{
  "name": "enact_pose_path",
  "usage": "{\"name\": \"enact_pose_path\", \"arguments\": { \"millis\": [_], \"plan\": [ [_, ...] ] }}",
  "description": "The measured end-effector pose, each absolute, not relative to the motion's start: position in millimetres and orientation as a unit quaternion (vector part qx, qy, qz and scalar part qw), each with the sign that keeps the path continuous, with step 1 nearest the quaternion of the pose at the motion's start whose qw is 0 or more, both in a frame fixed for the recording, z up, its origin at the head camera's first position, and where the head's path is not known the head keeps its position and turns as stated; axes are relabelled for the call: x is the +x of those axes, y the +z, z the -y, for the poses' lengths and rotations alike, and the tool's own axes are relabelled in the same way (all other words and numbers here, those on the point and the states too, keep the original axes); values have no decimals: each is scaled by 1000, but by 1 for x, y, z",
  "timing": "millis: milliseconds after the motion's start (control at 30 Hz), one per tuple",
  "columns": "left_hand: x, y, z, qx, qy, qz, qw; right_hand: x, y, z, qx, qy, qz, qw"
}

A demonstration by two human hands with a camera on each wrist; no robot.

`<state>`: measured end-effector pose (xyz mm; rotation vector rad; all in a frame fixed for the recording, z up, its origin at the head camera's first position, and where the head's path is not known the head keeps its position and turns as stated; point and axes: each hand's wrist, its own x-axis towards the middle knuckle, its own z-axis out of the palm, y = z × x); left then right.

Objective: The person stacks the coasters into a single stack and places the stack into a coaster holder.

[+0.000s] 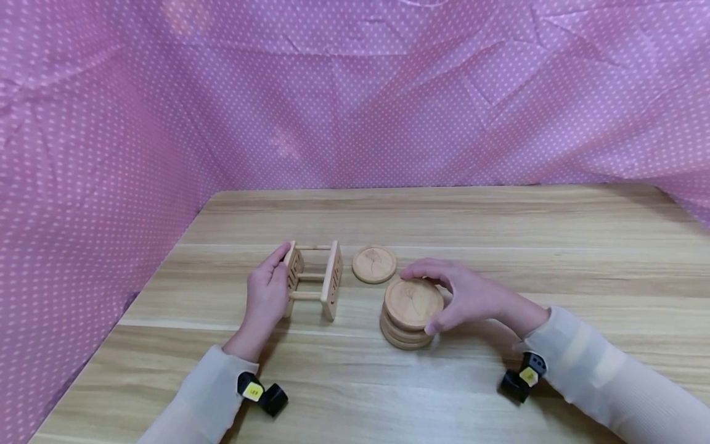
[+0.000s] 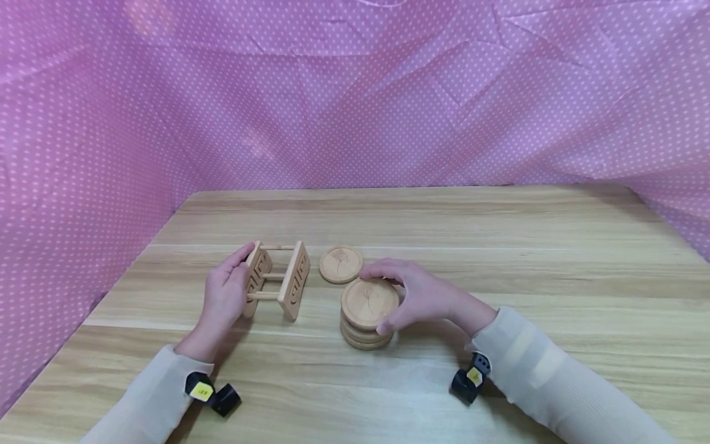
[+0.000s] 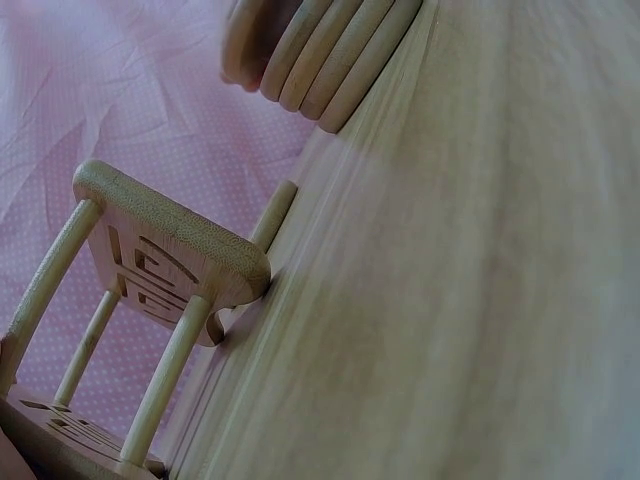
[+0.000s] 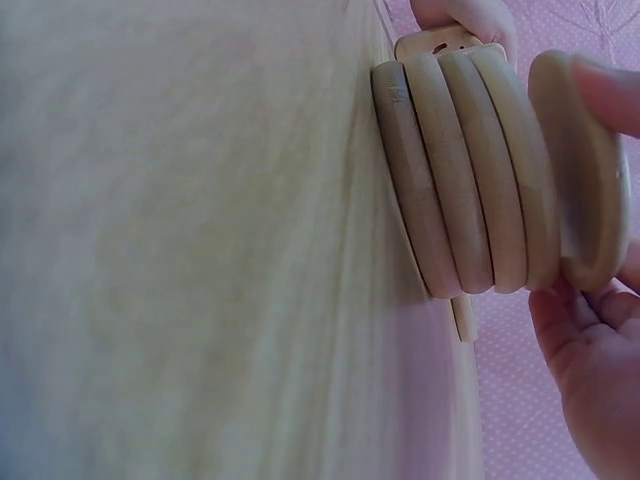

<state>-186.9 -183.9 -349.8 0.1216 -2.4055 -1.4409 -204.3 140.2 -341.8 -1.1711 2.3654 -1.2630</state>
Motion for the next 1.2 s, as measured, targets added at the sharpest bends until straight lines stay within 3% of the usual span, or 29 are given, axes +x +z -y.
{"name": "enact_pose_path", "arguments": {
  "millis": [1200],
  "plan": [
    [-188,-352,185,43,-503,846,169,-206,-347,-141,-408,-403,-806,150]
  ]
}}
